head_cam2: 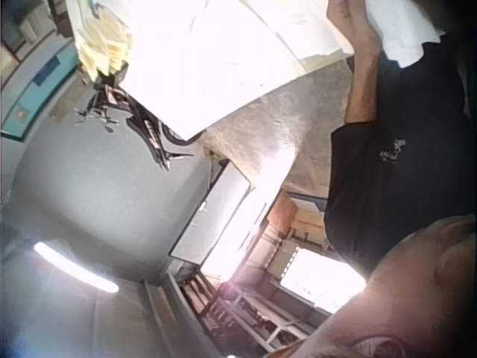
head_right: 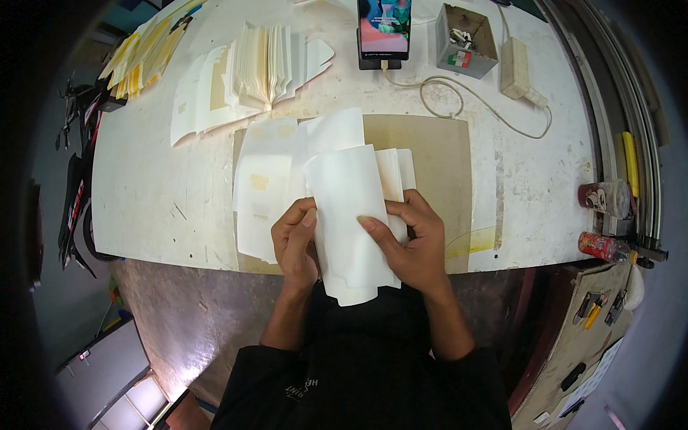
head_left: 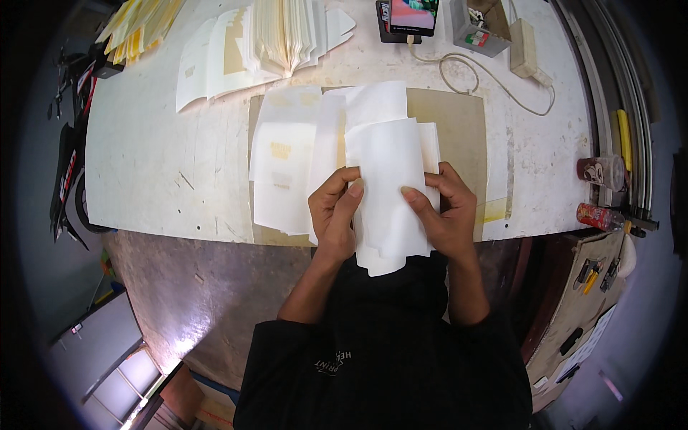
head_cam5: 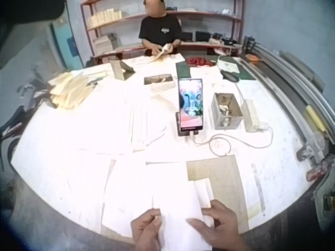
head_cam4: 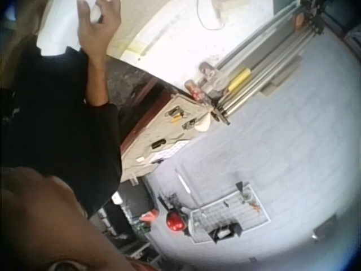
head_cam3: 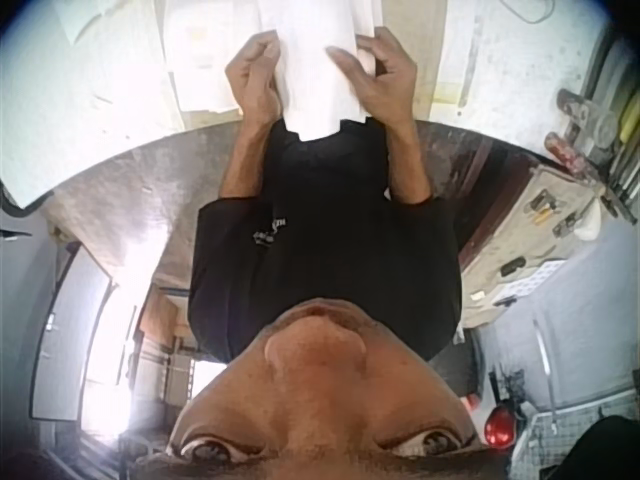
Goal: The person peels yellow stickers from white backing sheets on a workbench, then flips and stacks the sheets. The person handles the sheets one at a time, smoothing and aligning them before stacking.
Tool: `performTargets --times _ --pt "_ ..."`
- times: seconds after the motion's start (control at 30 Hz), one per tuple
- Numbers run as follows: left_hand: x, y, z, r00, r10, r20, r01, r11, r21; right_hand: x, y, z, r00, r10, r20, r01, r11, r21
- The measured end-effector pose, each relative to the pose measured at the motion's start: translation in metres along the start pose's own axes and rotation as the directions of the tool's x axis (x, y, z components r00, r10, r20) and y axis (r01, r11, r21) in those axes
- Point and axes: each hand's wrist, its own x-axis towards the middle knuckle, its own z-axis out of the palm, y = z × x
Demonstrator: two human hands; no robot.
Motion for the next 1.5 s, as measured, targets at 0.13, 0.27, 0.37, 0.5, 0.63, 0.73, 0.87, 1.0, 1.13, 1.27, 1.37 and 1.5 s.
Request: performTargets --times 0.13,0.27,0.37,0.5,0.63,0.73,0.87,1.0,1.13,1.27,1.37,1.5 --pt "0.002 -0.003 0.005 0.996 0.09 -0.028 -0.082 0.975 0.209 -0.001 -0.001 0.004 0.999 -0.024 -0.028 0.023 0.999 -0.039" --pt "0.005 0.004 0.011 0.996 0.014 -0.093 0.009 0.971 0.238 -0.004 0.005 0.002 0.998 0.027 -0.049 -0.026 0.999 0.025" --pt "0.007 0.001 0.008 0.993 0.029 -0.116 -0.001 0.973 0.229 -0.002 0.001 0.002 0.999 0.019 -0.037 -0.017 0.999 0.047" --pt "0.006 0.003 -0.002 0.991 0.009 -0.134 0.021 0.974 0.224 -0.001 0.011 -0.002 0.997 0.078 -0.022 -0.074 0.986 0.148" --pt "0.014 0.009 -0.028 0.973 0.071 -0.218 -0.04 0.989 0.144 0.003 0.022 -0.009 0.985 0.16 -0.067 -0.145 0.973 0.18" --pt "0.019 0.014 -0.027 0.956 0.092 -0.277 -0.058 0.99 0.128 0.003 0.024 -0.008 0.985 0.138 -0.107 -0.123 0.984 0.132" --pt "0.013 0.002 -0.018 0.972 0.094 -0.216 -0.035 0.965 0.259 0.001 0.008 0.001 0.999 0.022 -0.043 -0.023 0.999 -0.026" --pt "0.008 -0.004 -0.01 0.991 0.041 -0.128 0.001 0.949 0.315 0.004 -0.004 0.004 0.998 0.056 0.019 -0.055 0.997 -0.055" --pt "0.013 0.01 -0.015 0.984 0.013 -0.179 0.009 0.992 0.122 0.003 0.015 -0.01 0.984 0.179 -0.004 -0.176 0.973 0.149" --pt "0.017 0.021 -0.046 0.984 0.033 -0.175 -0.028 0.999 0.036 0.001 0.027 -0.015 0.941 0.324 -0.101 -0.324 0.946 0.015" --pt "0.018 0.016 -0.049 0.98 0.031 -0.198 -0.031 1.0 0.004 0.002 0.021 -0.014 0.967 0.204 -0.156 -0.242 0.925 -0.293" --pt "0.018 0.013 -0.029 0.967 0.007 -0.253 0.004 0.999 0.046 -0.006 0.038 -0.014 0.984 -0.155 -0.092 0.053 0.737 -0.674"
